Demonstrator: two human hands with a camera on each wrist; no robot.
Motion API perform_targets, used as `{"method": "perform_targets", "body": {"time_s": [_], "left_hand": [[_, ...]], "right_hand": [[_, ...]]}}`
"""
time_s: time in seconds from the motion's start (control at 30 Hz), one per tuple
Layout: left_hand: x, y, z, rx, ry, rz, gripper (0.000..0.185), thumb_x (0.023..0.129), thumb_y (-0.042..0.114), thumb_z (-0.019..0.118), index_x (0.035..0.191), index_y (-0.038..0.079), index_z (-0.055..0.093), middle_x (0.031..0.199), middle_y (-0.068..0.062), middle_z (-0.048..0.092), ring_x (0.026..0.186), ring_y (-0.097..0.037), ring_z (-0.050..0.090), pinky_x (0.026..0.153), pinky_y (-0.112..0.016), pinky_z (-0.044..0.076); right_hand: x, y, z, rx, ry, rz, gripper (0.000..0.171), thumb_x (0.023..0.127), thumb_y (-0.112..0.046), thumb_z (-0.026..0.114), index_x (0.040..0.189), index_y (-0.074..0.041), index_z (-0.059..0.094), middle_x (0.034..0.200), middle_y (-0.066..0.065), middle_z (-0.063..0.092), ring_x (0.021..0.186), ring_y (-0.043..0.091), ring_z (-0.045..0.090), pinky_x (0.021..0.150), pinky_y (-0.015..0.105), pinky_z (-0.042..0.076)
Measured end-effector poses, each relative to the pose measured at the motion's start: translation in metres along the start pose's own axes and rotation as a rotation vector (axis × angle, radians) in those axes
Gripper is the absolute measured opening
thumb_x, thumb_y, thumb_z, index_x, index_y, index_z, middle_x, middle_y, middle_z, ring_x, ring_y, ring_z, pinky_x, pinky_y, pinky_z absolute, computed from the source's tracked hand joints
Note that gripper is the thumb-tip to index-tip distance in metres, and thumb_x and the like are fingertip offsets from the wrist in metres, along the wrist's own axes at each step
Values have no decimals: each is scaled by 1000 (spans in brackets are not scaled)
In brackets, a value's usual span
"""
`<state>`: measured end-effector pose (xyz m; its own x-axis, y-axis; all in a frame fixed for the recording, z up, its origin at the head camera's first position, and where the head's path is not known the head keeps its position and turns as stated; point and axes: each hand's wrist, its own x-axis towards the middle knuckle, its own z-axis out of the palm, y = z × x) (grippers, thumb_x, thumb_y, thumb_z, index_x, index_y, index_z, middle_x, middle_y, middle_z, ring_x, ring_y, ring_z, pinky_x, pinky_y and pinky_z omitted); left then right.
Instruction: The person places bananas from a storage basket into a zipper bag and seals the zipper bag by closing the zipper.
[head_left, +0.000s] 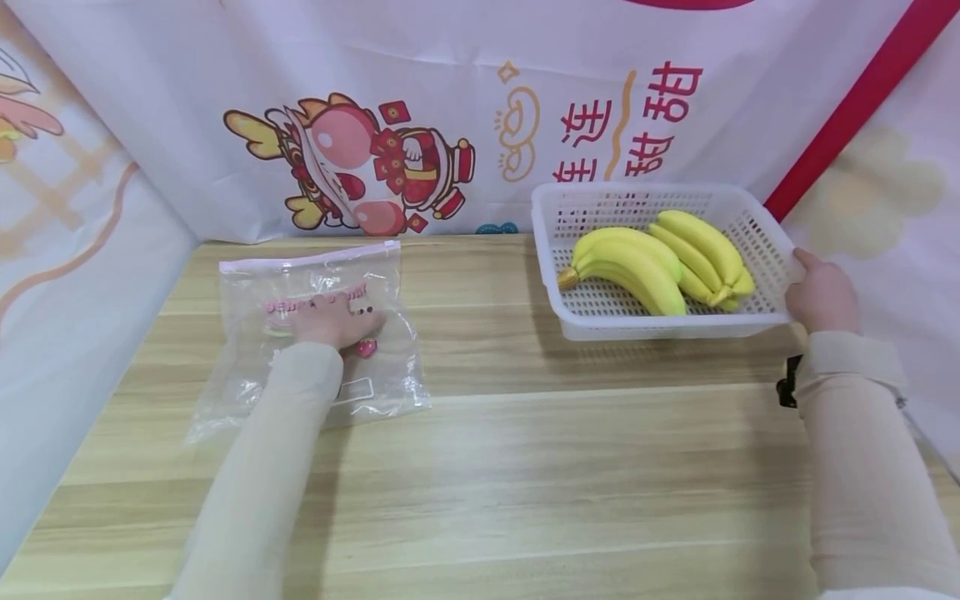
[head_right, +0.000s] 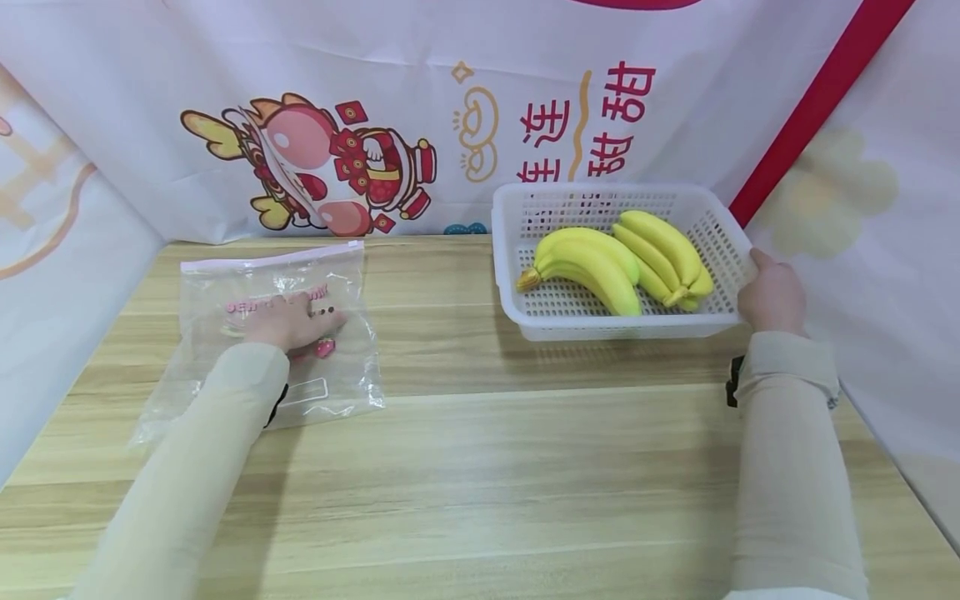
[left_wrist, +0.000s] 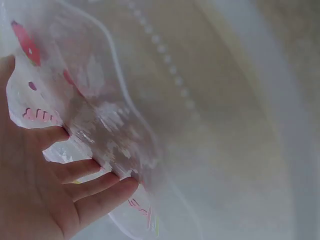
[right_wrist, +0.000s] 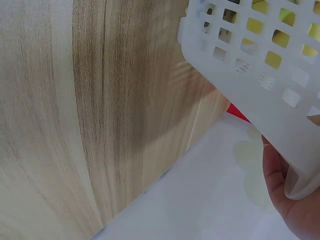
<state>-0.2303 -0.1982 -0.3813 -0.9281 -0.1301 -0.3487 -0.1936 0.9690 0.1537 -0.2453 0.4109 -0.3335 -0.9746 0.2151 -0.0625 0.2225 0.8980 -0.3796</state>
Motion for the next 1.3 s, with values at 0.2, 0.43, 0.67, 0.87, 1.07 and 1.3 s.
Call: {"method": "perform_targets", "body": {"time_s": [0.2,0.43,0.67,0.87,1.07,1.3], "left_hand": [[0,0,1,12,-24,-21,91,87,68,41,150,4,24,146,-36,29,133,-52,32,110,-65,27],[0,-4,0,-18,-31,4,93,86,70,44,148,3,26,146,-34,31,131,-52,33,110,-65,27],[-1,-13,-6,-35,-87,56,94,85,68,50,151,9,21,149,-34,25,132,-54,30,107,-72,23],[1,-19,-9,-58,-139,82,95,85,65,54,152,8,17,150,-34,17,132,-54,28,106,-72,25],[5,-25,-11,-72,-175,136,93,85,62,57,152,12,16,152,-31,11,138,-53,17,104,-74,25],[9,-28,-11,-64,-171,218,86,87,53,60,149,8,22,152,-31,15,138,-55,15,107,-73,21]], "right_hand": [[1,0,2,8,2,7,67,85,2,30,149,3,12,142,43,25,115,54,33,98,65,30],[-2,-3,1,-9,-14,25,66,87,2,30,149,3,9,143,43,23,118,54,31,100,67,27],[-1,-2,2,-16,-12,8,66,86,2,30,149,3,10,140,45,25,119,57,30,101,68,26],[0,0,3,-4,13,4,67,84,2,31,149,3,13,136,46,29,113,55,33,97,66,29],[0,1,2,-10,20,-3,68,84,3,31,149,4,14,134,47,30,115,56,33,97,66,29],[-2,-3,1,-21,-15,13,67,87,2,32,150,3,9,131,45,32,109,53,35,93,66,32]]}}
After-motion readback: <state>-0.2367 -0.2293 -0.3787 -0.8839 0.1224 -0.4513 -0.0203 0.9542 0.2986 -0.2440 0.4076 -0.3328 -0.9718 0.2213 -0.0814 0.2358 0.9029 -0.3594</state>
